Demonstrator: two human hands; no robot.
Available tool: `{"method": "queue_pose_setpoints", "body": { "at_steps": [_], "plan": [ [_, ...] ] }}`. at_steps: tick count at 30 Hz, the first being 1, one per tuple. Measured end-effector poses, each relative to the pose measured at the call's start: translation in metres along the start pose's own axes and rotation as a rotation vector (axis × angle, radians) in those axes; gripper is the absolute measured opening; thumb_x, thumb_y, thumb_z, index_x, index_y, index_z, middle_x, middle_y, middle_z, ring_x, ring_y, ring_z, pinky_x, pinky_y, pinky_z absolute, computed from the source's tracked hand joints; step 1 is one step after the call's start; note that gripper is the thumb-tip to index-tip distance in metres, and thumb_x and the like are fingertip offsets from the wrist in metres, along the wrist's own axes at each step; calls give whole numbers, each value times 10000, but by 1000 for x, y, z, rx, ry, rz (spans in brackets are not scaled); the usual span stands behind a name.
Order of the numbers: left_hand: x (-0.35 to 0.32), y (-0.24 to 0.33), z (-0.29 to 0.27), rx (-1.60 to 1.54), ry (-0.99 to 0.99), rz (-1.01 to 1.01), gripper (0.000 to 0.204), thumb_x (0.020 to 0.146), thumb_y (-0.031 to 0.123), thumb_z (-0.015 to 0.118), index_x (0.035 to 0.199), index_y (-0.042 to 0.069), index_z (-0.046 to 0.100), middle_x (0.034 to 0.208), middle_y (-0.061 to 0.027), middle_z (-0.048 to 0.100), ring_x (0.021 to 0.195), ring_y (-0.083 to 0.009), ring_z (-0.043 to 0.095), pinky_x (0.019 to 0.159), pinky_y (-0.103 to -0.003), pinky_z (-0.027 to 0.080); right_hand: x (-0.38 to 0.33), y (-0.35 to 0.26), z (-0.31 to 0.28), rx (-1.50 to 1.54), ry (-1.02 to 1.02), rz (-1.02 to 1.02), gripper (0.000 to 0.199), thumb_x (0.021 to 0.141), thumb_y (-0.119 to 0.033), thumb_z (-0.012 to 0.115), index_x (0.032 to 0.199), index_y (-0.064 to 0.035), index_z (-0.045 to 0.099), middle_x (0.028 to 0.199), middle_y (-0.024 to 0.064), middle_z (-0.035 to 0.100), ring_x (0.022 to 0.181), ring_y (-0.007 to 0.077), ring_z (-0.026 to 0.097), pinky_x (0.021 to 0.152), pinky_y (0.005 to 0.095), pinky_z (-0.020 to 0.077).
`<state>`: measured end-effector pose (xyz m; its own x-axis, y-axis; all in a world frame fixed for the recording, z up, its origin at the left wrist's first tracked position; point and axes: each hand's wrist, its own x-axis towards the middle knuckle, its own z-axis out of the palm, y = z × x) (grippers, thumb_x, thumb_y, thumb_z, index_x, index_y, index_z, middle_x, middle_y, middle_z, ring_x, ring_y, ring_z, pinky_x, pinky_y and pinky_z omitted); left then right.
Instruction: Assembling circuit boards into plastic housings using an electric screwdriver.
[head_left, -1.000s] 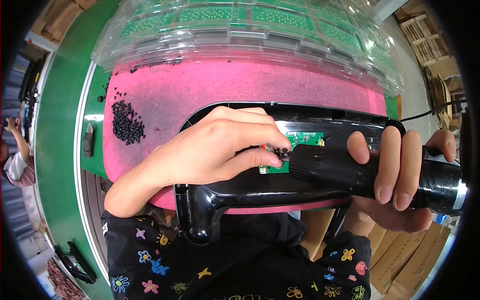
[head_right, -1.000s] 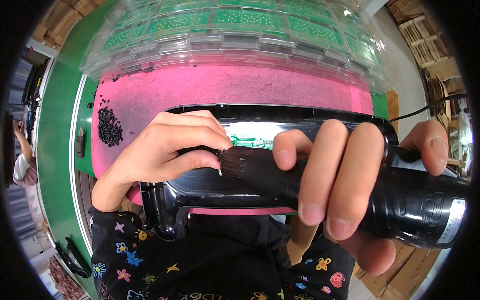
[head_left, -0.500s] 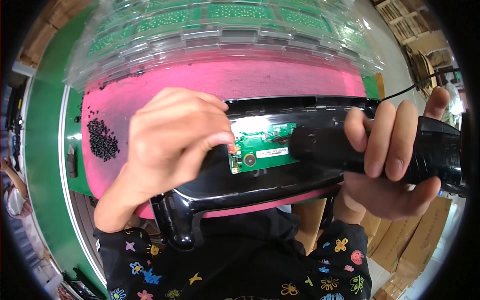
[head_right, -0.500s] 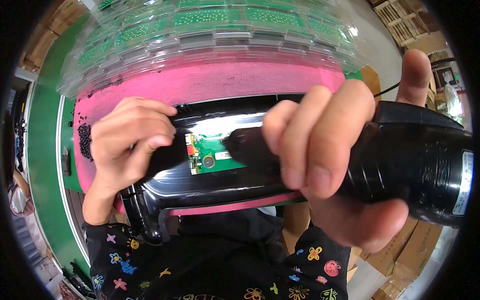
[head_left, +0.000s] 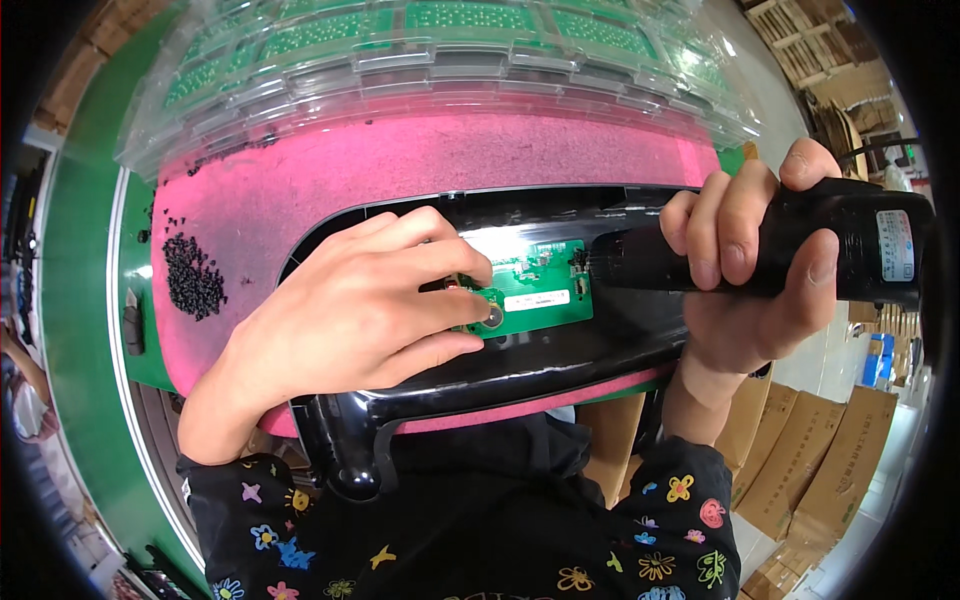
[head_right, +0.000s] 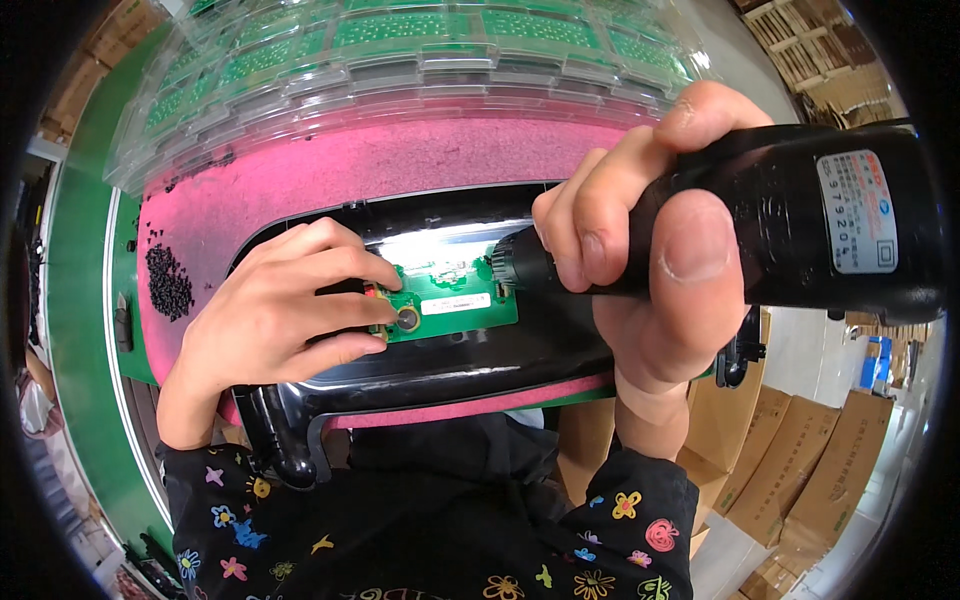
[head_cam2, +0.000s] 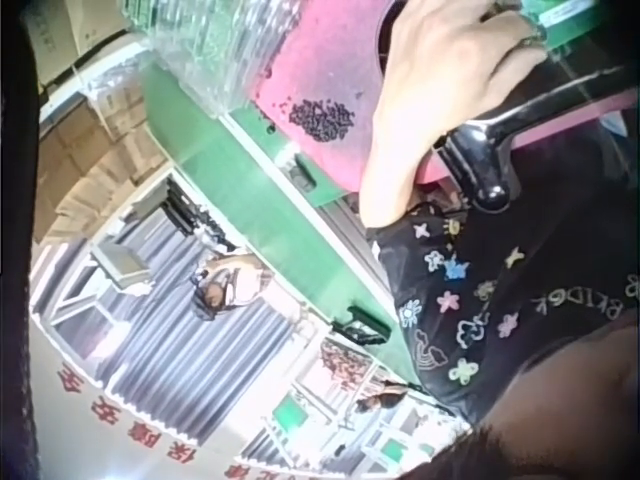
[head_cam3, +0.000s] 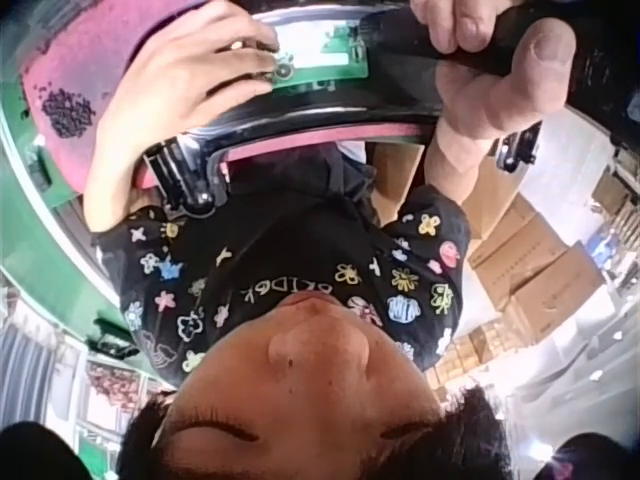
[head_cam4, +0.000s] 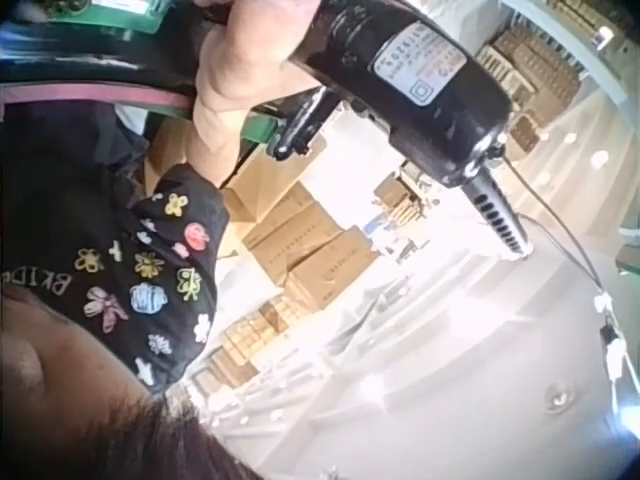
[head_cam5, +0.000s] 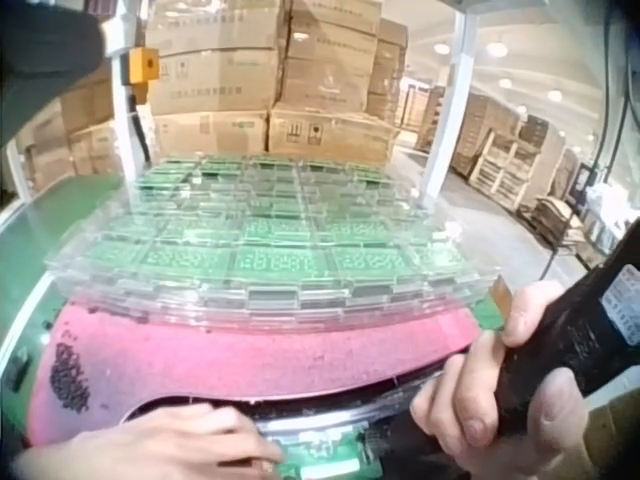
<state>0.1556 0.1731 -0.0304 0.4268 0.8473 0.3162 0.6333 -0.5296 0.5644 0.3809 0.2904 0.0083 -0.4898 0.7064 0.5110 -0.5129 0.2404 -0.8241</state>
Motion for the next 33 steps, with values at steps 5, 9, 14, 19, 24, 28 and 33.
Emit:
{"method": "queue_pose_setpoints", "body": {
  "at_steps": [5, 9, 14, 19, 24, 28, 33],
  "plan": [
    [-2, -1, 1, 11, -25, -2, 222, 711, 189, 785, 876, 58, 714, 1022, -36, 656, 879, -232, 585, 742, -360, 500, 0, 0, 0, -35, -21, 10, 405, 956, -402, 543, 1179, -78, 446, 664, -5, 461, 527, 106, 417, 578, 301, 374],
    [-6, -1, 2, 14, -31, -21, 221, 720, 180, 777, 898, 67, 710, 1032, -24, 645, 878, -222, 582, 737, -351, 486, 2, 3, 8, -75, -43, 44, 433, 932, -423, 572, 1166, -83, 441, 648, -12, 456, 504, 104, 404, 556, 292, 371],
    [-3, 12, -1, 93, -97, -58, 223, 744, 181, 757, 941, 98, 694, 1080, 6, 622, 868, -194, 563, 725, -331, 450, 1, -2, 22, -219, 6, 88, 505, 874, -470, 629, 1139, -84, 441, 619, -29, 443, 479, 91, 385, 518, 275, 352],
    [-4, 18, -2, 216, -165, -100, 266, 777, 224, 731, 1018, 131, 667, 1108, 31, 586, 862, -171, 550, 728, -321, 428, 3, 4, 28, -277, -3, 73, 527, 878, -445, 620, 1204, -68, 448, 625, -26, 451, 466, 85, 370, 495, 259, 328],
    [-5, 20, -1, 231, -142, -95, 262, 782, 226, 730, 1017, 131, 662, 1101, 33, 583, 860, -164, 556, 723, -316, 428, 6, 8, 20, -249, -64, 40, 494, 896, -416, 602, 1204, -53, 469, 625, -22, 452, 467, 88, 381, 497, 266, 329],
    [-6, 19, -1, 201, -137, -91, 250, 781, 222, 735, 1006, 136, 666, 1093, 29, 583, 854, -160, 562, 722, -312, 430, 3, 7, 13, -60, -39, 62, 508, 898, -442, 604, 1206, -57, 483, 624, -20, 457, 471, 94, 397, 509, 267, 331],
    [-2, 10, 3, 127, -39, -20, 256, 779, 242, 758, 956, 86, 658, 964, -5, 610, 831, -189, 569, 710, -324, 459, 4, -4, 12, 478, 37, 103, 266, 1003, -301, 520, 1101, -64, 450, 715, -12, 449, 568, 81, 430, 613, 250, 370]
  ]
}}
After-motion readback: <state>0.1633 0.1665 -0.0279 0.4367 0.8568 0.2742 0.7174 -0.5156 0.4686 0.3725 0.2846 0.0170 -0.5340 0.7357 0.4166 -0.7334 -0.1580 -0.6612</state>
